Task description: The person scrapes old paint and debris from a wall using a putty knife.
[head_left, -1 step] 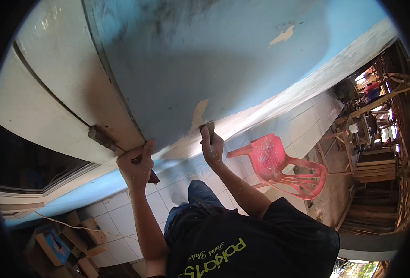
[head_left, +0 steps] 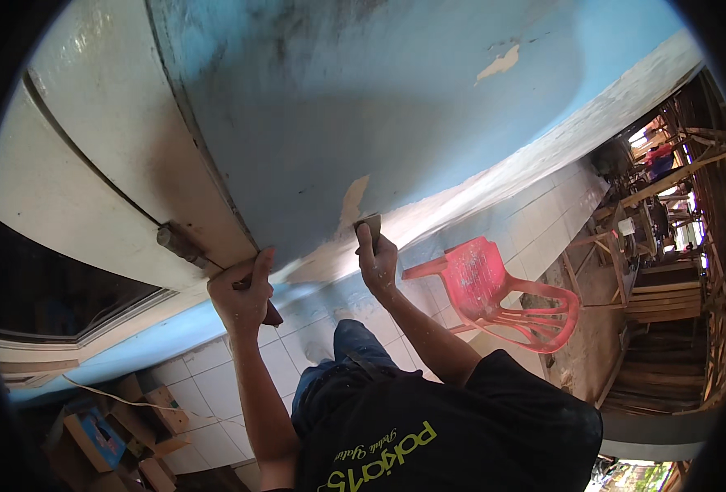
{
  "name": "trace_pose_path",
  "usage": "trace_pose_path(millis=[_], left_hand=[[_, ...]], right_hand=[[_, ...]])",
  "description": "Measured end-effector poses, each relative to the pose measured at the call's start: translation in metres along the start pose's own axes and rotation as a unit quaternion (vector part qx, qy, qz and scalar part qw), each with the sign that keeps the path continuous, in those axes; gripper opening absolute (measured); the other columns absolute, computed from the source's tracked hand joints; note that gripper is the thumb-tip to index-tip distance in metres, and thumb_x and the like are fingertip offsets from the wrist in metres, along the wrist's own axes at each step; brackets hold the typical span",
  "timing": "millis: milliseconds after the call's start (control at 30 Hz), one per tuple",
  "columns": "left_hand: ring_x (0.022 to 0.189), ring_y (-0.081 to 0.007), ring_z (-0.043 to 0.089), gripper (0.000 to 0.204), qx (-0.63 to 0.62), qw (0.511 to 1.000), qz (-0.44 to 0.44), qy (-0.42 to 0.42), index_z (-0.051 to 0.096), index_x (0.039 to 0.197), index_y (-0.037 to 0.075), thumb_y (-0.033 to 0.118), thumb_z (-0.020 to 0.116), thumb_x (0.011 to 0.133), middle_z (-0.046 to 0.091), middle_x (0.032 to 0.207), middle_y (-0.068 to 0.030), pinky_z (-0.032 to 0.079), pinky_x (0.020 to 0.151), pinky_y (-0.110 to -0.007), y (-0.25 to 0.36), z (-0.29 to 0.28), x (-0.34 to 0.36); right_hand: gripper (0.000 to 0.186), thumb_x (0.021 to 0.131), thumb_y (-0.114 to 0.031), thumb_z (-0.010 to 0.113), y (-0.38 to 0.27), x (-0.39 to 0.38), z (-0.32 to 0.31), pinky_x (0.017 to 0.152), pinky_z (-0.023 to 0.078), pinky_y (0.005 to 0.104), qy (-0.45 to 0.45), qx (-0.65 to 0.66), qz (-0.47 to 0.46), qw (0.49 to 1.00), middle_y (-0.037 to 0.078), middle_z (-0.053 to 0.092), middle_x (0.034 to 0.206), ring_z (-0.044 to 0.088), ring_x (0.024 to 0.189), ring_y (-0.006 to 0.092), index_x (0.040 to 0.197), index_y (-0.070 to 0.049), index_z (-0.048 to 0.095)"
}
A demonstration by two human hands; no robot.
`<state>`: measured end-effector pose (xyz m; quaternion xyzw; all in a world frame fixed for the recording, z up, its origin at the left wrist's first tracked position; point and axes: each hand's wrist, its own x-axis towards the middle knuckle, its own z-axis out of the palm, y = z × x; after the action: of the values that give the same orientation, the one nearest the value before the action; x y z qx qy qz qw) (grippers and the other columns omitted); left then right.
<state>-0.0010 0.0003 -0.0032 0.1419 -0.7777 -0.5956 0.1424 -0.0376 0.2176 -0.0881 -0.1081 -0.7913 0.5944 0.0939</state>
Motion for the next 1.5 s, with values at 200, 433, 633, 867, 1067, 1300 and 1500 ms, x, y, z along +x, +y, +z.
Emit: trace_pose_path(millis=[200, 433, 633, 867, 1067, 1300, 1500], left_hand=[[0.041, -0.0079, 0.05, 0.028, -0.026, 1.0, -0.013, 0.0, 0.072, 0.073, -0.003, 0.023, 0.077, 0.081, 0.055, 0.047, -0.0028, 0.039, 0.044, -0.023, 0.004, -0.001, -0.002], [0.041, -0.0079, 0.049, 0.031, -0.022, 1.0, -0.009, 0.003, 0.07, 0.069, -0.004, 0.023, 0.077, 0.081, 0.055, 0.047, -0.0027, 0.038, 0.044, -0.022, 0.007, 0.001, -0.003], [0.041, -0.0077, 0.049, 0.033, -0.014, 1.0, 0.021, -0.008, 0.07, 0.068, -0.004, 0.026, 0.077, 0.081, 0.054, 0.046, -0.0027, 0.039, 0.045, -0.023, -0.005, 0.001, 0.001], [0.042, -0.0072, 0.047, 0.038, -0.018, 1.0, 0.013, -0.01, 0.068, 0.069, -0.003, 0.031, 0.075, 0.084, 0.05, 0.047, -0.0002, 0.035, 0.043, -0.023, -0.005, -0.001, -0.001], [0.043, -0.007, 0.047, 0.038, -0.031, 0.999, 0.004, -0.021, 0.068, 0.067, -0.002, 0.032, 0.075, 0.083, 0.049, 0.046, 0.0003, 0.035, 0.044, -0.023, 0.006, -0.003, -0.002], [0.044, -0.008, 0.05, 0.029, -0.029, 0.999, 0.023, -0.029, 0.071, 0.083, -0.003, 0.026, 0.073, 0.085, 0.055, 0.05, -0.0026, 0.038, 0.046, -0.022, -0.008, -0.007, -0.012], [0.046, -0.0069, 0.051, 0.027, -0.013, 0.997, -0.037, -0.064, 0.07, 0.096, -0.003, 0.023, 0.068, 0.089, 0.056, 0.053, -0.0037, 0.038, 0.046, -0.023, -0.026, -0.009, -0.046]], right_hand=[[0.057, 0.093, -0.049, 0.056, -0.011, 0.005, 0.002, 0.054, 0.043, 0.0293, 0.007, 0.054, 0.0, 0.999, 0.007, 0.058, 0.06, 0.054, 0.058, 0.0126, 0.072, 0.004, 0.062], [0.063, 0.092, -0.055, 0.055, -0.005, 0.008, 0.0, 0.054, 0.042, 0.0287, 0.005, 0.048, 0.016, 0.999, 0.007, 0.057, 0.059, 0.054, 0.058, 0.0128, 0.071, 0.004, 0.061], [0.064, 0.092, -0.055, 0.053, -0.001, 0.008, 0.006, 0.054, 0.042, 0.0297, 0.0, 0.036, -0.001, 0.999, 0.008, 0.057, 0.059, 0.054, 0.057, 0.0139, 0.071, 0.005, 0.06], [0.063, 0.092, -0.054, 0.053, -0.007, 0.008, 0.004, 0.054, 0.043, 0.0306, 0.013, 0.039, -0.012, 0.999, 0.008, 0.058, 0.061, 0.054, 0.059, 0.0143, 0.071, 0.006, 0.06], [0.064, 0.092, -0.055, 0.054, -0.007, 0.014, 0.002, 0.053, 0.042, 0.0295, 0.02, 0.065, 0.004, 0.998, 0.007, 0.056, 0.058, 0.053, 0.057, 0.0133, 0.07, 0.005, 0.059], [0.06, 0.091, -0.053, 0.056, 0.005, 0.005, 0.007, 0.051, 0.04, 0.0289, 0.014, 0.038, 0.001, 0.999, 0.004, 0.055, 0.056, 0.049, 0.054, 0.0118, 0.07, 0.004, 0.06], [0.058, 0.092, -0.051, 0.057, -0.008, 0.002, 0.005, 0.05, 0.04, 0.0276, 0.017, 0.042, -0.032, 0.998, 0.003, 0.053, 0.056, 0.049, 0.053, 0.0103, 0.07, 0.003, 0.06]])
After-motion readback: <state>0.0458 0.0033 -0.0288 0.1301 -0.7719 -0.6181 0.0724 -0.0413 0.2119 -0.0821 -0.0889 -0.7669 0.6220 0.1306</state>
